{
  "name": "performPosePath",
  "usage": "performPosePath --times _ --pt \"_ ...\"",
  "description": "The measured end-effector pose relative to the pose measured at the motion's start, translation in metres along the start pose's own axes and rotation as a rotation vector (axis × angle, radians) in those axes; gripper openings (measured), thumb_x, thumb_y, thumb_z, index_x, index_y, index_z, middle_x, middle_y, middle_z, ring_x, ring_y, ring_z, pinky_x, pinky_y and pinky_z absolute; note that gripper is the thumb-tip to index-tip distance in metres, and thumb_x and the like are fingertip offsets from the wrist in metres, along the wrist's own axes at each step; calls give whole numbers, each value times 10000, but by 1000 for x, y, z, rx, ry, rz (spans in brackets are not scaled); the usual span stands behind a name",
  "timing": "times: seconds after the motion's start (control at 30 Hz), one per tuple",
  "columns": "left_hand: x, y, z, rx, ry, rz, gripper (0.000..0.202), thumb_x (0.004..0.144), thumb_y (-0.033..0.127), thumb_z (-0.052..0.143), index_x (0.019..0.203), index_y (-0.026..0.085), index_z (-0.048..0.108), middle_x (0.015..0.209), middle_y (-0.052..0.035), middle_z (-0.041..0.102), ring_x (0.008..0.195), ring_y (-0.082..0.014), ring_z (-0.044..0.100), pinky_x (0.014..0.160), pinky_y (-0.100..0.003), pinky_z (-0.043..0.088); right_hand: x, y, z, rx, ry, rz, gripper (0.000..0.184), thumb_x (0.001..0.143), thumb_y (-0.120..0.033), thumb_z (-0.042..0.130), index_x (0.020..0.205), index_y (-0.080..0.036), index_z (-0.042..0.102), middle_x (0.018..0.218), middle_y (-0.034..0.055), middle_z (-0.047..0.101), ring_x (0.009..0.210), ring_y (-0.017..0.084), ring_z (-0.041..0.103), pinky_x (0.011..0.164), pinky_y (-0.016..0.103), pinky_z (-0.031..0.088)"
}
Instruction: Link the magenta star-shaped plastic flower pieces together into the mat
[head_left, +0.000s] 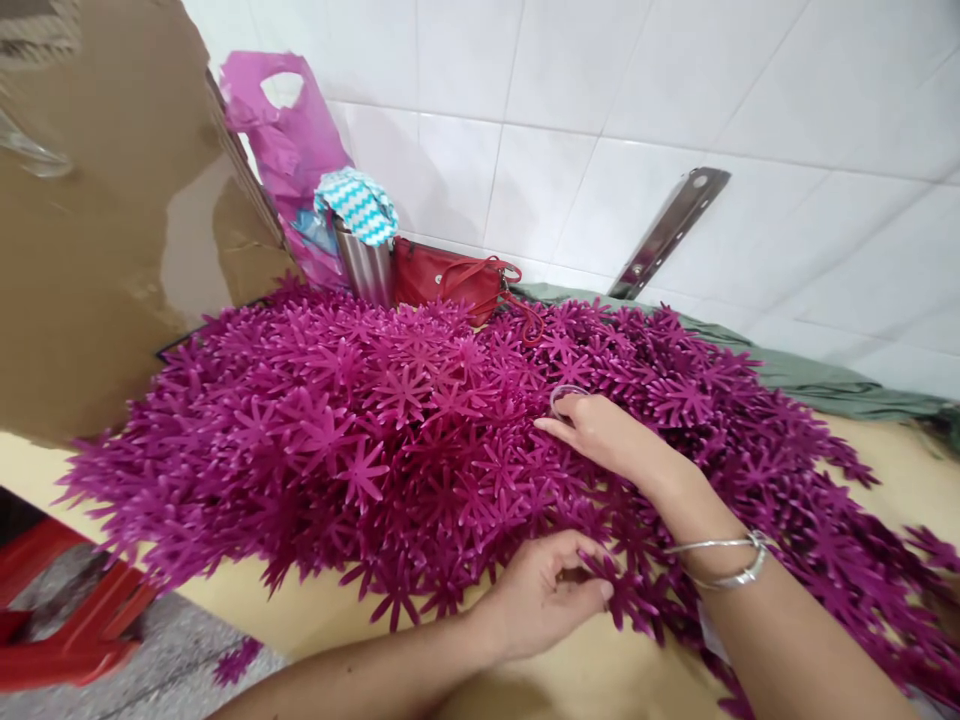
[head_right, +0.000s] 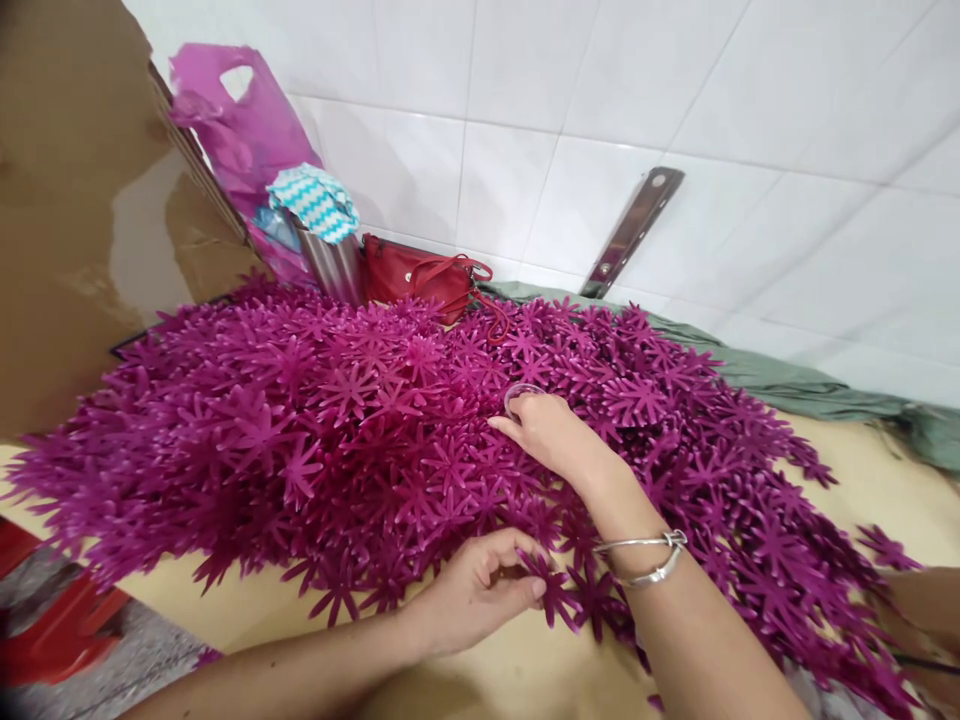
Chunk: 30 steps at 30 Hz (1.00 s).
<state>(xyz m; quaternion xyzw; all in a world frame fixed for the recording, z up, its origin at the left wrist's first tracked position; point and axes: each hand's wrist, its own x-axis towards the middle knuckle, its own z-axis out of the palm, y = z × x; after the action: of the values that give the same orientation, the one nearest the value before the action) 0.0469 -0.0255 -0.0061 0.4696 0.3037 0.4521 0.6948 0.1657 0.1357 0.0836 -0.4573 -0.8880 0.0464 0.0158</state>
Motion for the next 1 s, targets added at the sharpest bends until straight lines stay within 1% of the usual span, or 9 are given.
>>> performPosePath --times 0.1,0.2,0.33,0.43,0.53,0.7,0.77,0.9,1.0 --pt "1 -1 0 -14 1 7 153 854 242 725 969 144 706 948 -57 716 897 -175 661 904 -325 522 -3 -1 -1 43 52 -36 233 954 -373 702 812 -190 681 809 50 725 691 187 642 699 290 416" --pt "3 -2 0 -62 12 -14 218 844 310 773 964 143 700 931 -53 706 862 -167 652 876 -319 525 -11 -3 -7 37 118 -38 192 904 -366 762 850 -196 691 856 51 743 777 217 675 811 339 449" --pt "6 -2 -5 -224 57 -67 333 823 406 822 993 147 702 873 -34 694 787 -141 641 807 -299 539 -44 -14 -26 35 312 -15 156 970 -349 664 960 -204 720 955 80 773 920 275 707 1023 497 427" --pt "7 -1 -8 -421 142 -80 350 811 378 844 1066 173 722 962 -39 722 870 -150 671 886 -339 560 -84 -34 -35 164 469 21 213 1020 -340 563 1044 -217 736 1028 98 780 960 276 716 1009 498 487" --pt "8 1 -8 -526 239 -115 405 769 346 882 1119 202 738 966 -32 743 876 -161 688 923 -376 561 -121 -62 -15 210 569 78 244 1036 -320 538 1166 -256 735 1145 90 780 1066 276 725 1149 574 411" --pt "8 4 -5 -489 298 -120 359 735 339 898 1034 177 781 968 -60 777 855 -150 695 837 -271 535 -159 -98 62 69 382 135 442 1046 -253 473 1477 -199 556 1492 150 602 1404 332 552 1223 688 271" --pt "5 3 -4 -454 325 -136 368 735 345 897 1039 171 783 933 -51 773 813 -130 682 788 -240 524 -168 -105 80 19 365 154 505 1045 -248 459 1543 -165 468 1557 172 524 1455 344 492 1233 699 227" --pt "2 0 -2 -417 378 -133 416 746 341 893 1107 172 772 860 -13 749 714 -86 636 714 -203 502 -182 -110 73 62 376 123 429 1040 -215 477 1461 -166 546 1480 144 613 1366 341 581 1239 686 201" --pt "3 2 -1 -428 325 -103 407 765 358 878 1112 176 767 872 -24 763 745 -109 662 779 -248 537 -185 -105 54 184 468 162 321 1029 -220 532 1331 -225 642 1281 101 746 1232 312 661 1194 622 322"
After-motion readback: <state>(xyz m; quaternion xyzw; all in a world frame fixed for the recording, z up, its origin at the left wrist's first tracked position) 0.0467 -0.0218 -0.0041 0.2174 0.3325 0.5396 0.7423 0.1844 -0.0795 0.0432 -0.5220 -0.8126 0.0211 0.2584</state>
